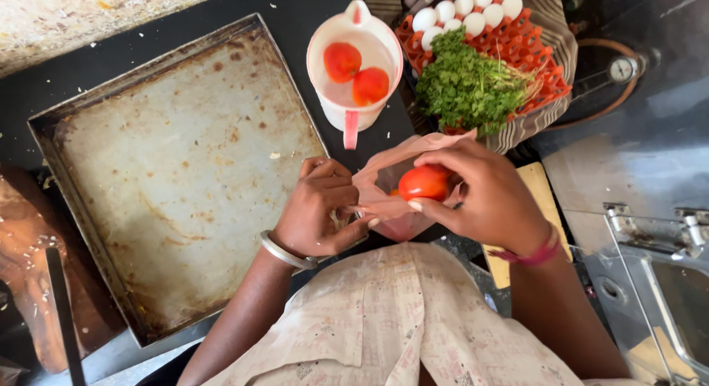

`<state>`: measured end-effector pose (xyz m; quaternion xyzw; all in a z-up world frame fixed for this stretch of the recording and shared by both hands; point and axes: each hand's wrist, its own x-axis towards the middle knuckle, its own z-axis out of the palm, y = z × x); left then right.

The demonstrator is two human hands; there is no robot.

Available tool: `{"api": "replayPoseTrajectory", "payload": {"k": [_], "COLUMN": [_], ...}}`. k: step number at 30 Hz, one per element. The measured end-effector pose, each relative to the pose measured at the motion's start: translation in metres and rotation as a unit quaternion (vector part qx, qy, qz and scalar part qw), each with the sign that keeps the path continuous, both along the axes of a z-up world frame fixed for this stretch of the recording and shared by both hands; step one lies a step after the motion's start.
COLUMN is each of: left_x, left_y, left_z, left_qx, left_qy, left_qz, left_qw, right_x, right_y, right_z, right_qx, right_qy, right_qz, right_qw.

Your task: The person fills a jug with water at a tap, then transfers tomatoes from a plastic bag into the water-filled jug by hand before carrying the jug to a work counter.

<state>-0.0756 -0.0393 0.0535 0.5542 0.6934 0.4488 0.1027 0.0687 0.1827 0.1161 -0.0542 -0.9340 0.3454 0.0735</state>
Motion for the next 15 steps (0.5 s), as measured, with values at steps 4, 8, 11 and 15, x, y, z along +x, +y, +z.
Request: {"api": "replayPoseTrajectory", "payload": {"k": [4, 8, 11, 15], "left_x": [-0.005, -0.004, 0.000, 0.001], "left_y": [0.003, 0.008, 0.008, 0.002], "left_z": [-0.002, 0.000, 0.000, -0.003], "left_qx": [0.009, -0.013, -0.014, -0.015], "left_qy": [-0.005, -0.004, -0.012, -0.025], "left_qz": [0.001, -0.014, -0.014, -0.010], "left_qw": [1.000, 1.000, 1.000, 1.000], "right_x": [-0.037, -0.091, -0.114, -0.094], "right_y": [0.007, 0.006, 0.004, 0.003], "right_z": [0.019, 0.013, 0.009, 0.010], "right_qx": [0.048, 0.091, 0.124, 0.086], "right_qy": [0.156, 0.166, 0.171, 0.182], "right_qz": [0.038, 0.026, 0.035, 0.014], "right_qw": [0.986, 0.982, 0.977, 0.979]}}
